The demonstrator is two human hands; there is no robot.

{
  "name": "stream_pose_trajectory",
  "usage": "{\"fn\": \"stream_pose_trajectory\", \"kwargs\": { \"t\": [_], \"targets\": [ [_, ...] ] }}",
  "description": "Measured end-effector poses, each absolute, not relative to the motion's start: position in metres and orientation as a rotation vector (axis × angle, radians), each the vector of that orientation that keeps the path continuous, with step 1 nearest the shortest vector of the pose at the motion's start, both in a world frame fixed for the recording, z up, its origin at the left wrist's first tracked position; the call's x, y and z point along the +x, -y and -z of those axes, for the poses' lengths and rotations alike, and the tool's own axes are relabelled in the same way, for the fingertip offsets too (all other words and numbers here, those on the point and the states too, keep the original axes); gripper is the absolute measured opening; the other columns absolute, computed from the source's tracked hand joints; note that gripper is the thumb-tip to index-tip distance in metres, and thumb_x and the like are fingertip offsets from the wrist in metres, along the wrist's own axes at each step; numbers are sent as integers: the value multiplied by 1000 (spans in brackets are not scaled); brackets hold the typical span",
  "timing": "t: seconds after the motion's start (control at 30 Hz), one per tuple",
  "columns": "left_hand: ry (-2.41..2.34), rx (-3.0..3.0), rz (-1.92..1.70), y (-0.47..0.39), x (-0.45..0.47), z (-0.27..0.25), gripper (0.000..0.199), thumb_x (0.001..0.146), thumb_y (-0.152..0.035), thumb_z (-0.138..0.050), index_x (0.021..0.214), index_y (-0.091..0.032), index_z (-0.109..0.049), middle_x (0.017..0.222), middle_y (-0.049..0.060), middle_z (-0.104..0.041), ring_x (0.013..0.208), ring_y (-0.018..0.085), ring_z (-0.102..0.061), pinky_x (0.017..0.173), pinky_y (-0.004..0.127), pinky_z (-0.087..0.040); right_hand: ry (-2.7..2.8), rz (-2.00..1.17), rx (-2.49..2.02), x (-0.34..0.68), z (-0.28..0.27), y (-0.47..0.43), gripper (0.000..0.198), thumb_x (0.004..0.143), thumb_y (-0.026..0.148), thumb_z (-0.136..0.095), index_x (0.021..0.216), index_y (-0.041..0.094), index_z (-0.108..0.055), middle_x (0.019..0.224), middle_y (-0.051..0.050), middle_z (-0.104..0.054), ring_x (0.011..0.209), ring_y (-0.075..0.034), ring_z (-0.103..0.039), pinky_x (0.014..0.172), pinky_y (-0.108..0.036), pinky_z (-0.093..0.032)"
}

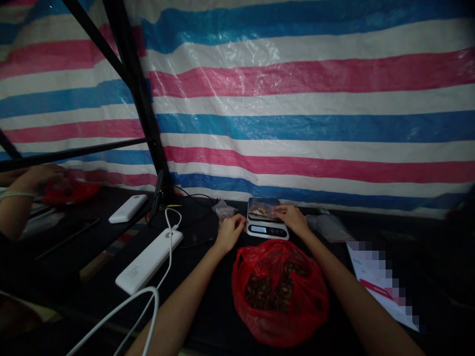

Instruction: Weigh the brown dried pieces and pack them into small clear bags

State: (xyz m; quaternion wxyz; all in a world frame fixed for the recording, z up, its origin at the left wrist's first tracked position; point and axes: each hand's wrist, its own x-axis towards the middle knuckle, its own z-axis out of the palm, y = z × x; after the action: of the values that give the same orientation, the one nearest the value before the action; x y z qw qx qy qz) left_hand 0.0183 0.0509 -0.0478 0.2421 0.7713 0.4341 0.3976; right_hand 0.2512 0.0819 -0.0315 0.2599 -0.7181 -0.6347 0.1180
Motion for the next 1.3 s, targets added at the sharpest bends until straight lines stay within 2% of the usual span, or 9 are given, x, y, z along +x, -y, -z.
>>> {"fn": "stream_pose_trajectory", "kwargs": {
  "t": [0.3, 0.7, 0.83, 1.1, 1.3],
  "targets": [
    [-1212, 2124, -1078, -51, 19, 47, 28, 85, -29, -34, 85, -17, -60, 66, 0, -64, 63, 13, -58, 64, 21, -40, 1759, -269, -1930, 250, 30, -78, 23, 70, 41, -54, 86, 29, -66, 75, 2, -67, 75, -18, -61, 55, -23, -37],
    [-1178, 2143, -1070, -50, 20, 47, 29, 86, -32, -34, 84, -17, -59, 65, 0, -64, 64, 14, -59, 64, 22, -39, 1619, -251, -1834, 267, 23, -73, 27, 72, 44, -52, 88, 26, -66, 79, -1, -67, 73, -17, -60, 56, -23, -37],
    [-1176, 2148, -1061, -49, 21, 45, 29, 85, -31, -34, 83, -18, -59, 65, 0, -64, 65, 14, -59, 64, 22, -38, 1536, -190, -1906, 287, 24, -64, 28, 72, 44, -52, 86, 24, -66, 73, -2, -66, 69, -17, -59, 55, -24, -36],
    [-1181, 2130, -1073, -51, 19, 47, 29, 85, -31, -34, 84, -18, -59, 65, 0, -63, 63, 14, -59, 63, 21, -38, 1756, -124, -2036, 286, 32, -53, 18, 72, 36, -53, 80, 28, -67, 71, -1, -66, 63, -16, -59, 50, -23, -32],
    [-1206, 2161, -1051, -49, 20, 47, 29, 85, -31, -34, 83, -18, -60, 65, 0, -63, 62, 14, -58, 62, 21, -38, 1804, -83, -2049, 284, 32, -50, 19, 73, 36, -52, 82, 29, -67, 75, -1, -67, 70, -17, -61, 53, -23, -36]
  ]
}}
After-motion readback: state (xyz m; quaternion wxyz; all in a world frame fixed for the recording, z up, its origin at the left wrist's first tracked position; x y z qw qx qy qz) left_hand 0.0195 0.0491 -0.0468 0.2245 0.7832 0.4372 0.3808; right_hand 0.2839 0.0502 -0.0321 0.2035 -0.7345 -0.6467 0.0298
